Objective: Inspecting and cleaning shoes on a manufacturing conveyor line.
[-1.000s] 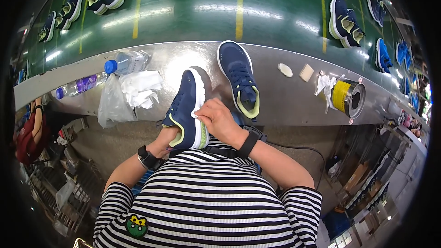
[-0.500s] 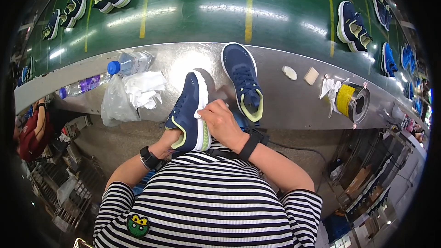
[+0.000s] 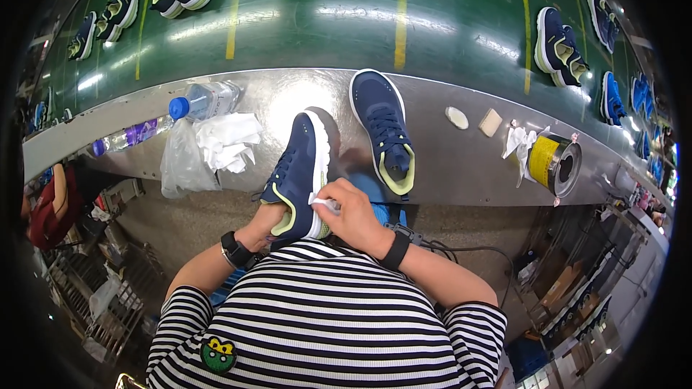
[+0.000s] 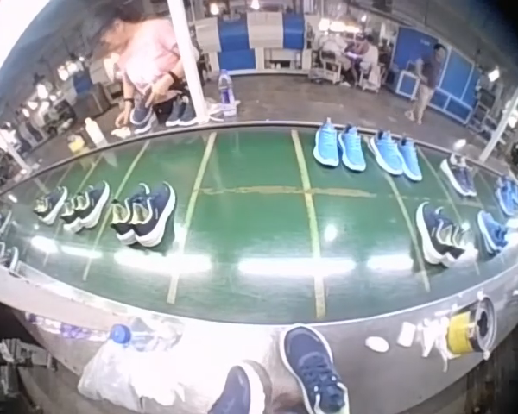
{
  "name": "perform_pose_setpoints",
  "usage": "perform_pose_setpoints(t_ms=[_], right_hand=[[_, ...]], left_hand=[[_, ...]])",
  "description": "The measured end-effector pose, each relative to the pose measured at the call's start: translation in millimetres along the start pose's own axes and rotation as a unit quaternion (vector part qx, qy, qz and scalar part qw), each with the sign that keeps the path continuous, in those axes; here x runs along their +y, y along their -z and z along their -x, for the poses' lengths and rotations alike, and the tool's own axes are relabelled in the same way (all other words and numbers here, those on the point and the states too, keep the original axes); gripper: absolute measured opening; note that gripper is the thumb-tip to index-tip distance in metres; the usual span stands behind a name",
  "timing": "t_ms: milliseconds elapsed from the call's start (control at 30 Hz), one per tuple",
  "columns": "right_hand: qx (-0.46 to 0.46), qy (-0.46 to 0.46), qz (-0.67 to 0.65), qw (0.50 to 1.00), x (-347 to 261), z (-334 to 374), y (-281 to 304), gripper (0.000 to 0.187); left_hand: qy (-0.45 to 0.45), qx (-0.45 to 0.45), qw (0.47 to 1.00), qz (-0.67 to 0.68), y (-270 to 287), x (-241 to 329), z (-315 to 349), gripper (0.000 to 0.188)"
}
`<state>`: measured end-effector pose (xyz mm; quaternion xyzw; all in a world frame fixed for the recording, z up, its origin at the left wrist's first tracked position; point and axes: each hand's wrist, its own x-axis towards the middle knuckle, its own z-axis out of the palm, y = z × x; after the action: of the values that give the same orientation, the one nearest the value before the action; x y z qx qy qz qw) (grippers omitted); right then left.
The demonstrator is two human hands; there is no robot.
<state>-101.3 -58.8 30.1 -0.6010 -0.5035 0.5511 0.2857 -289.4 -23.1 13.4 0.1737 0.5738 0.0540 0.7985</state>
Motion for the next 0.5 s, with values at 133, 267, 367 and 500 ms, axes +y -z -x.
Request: perform_pose_setpoints(t_ms=[133, 267, 367, 500], right_hand=[[0.015, -0.106, -0.112, 0.988, 9.8, -5.1, -3.3, 0.014], [-0.035, -0.126, -0.063, 0.989, 10.2, -14.1, 2.5, 0.013], [-0.036, -0.191, -0.068, 0.979, 16.8, -20.0, -0.1, 0.013], [-0.022, -0.246, -0.181, 0.952, 18.1, -30.9, 2.2, 0.010]], left_hand=[[0.014, 0.005, 1.000, -0.013, 0.7, -1.1, -2.7, 0.034], [0.016, 0.004, 1.000, 0.001, 0.7, -3.1, -3.7, 0.033], [0.008, 0.015, 1.000, -0.017, -0.7, -4.8, -5.9, 0.033], [0.023, 0.028, 0.998, -0.057, -6.6, 2.1, -2.8, 0.032]])
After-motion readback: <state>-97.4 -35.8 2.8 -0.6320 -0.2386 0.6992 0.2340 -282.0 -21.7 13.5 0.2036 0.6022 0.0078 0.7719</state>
